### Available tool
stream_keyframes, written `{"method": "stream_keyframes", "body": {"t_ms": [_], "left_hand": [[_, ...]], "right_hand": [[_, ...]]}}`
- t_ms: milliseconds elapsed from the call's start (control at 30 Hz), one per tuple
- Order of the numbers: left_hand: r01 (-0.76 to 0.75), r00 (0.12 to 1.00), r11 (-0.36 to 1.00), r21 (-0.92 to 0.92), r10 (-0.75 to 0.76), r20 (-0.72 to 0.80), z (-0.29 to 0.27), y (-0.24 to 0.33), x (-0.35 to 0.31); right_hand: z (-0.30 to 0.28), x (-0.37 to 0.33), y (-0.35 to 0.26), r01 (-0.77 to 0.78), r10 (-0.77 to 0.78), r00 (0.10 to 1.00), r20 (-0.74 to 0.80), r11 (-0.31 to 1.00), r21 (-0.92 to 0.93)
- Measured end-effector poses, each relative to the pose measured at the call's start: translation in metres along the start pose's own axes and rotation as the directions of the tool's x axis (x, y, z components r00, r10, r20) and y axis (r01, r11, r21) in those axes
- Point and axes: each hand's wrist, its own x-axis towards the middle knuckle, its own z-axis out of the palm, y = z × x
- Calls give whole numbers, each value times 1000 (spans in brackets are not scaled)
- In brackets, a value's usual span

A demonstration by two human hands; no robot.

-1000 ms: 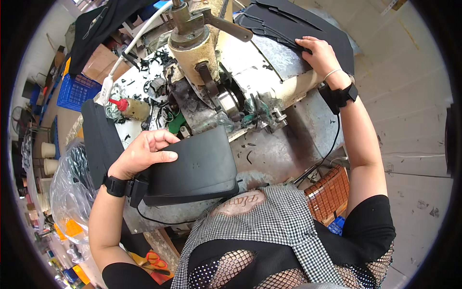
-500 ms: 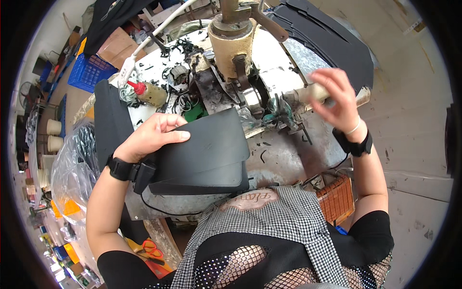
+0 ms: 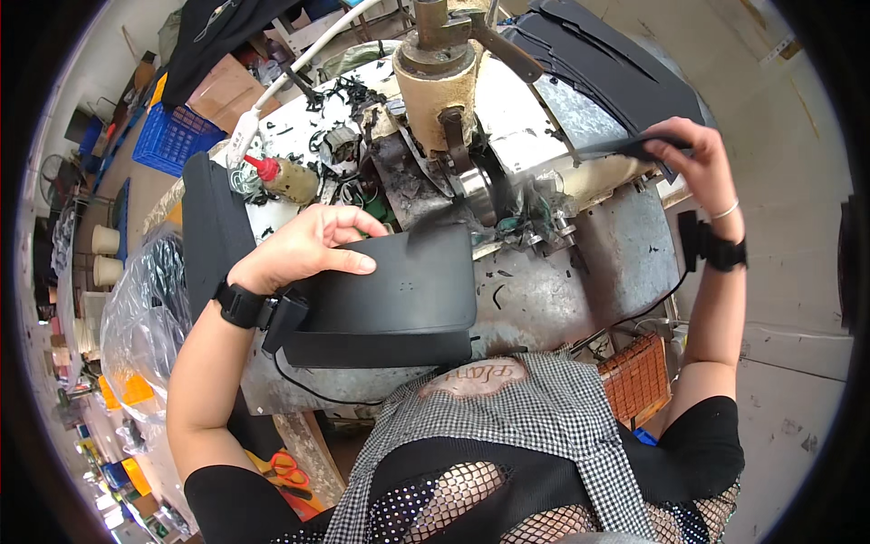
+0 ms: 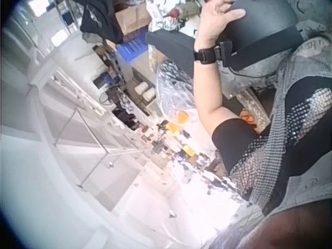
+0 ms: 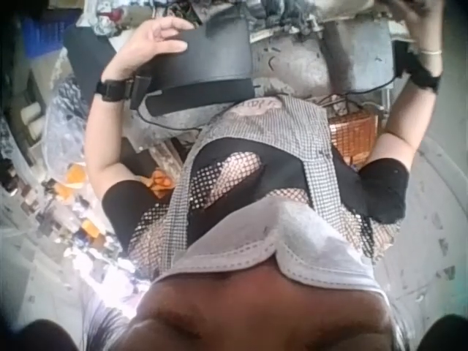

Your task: Processing or preparing a stack of black shoe upper components using a workshop machine.

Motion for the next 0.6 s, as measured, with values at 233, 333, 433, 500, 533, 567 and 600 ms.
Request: {"method": "stream_keyframes", "body": {"t_ms": [233, 333, 433, 500, 533, 567, 600], "left_hand": [[-25, 999, 996, -83, 22, -29, -9, -8, -6], [-25, 998, 997, -73, 21, -54, -2, -5, 3], [-20, 999, 996, -86, 18, -26, 1, -2, 23], [-58, 998, 998, -32, 57, -33, 3, -3, 29], [-34, 999, 999, -3, 34, -26, 5, 3, 27], [-30, 999, 1000, 2, 30, -20, 5, 5, 24], [-55, 998, 998, -11, 55, -9, 5, 2, 19]], "right_hand": [[-35, 0, 42, -318, 27, 924, -381, 608, -727], [21, -2, -19, 222, -335, 938, -92, 783, -582], [88, -21, -49, 376, -308, 918, 249, 877, -301], [95, -15, -54, 442, -359, 892, 273, 819, -367], [86, -13, -46, 445, -395, 896, 205, 802, -399], [74, -10, -37, 445, -430, 892, 137, 785, -431], [60, -4, -40, 416, -402, 907, 127, 804, -424]]}}
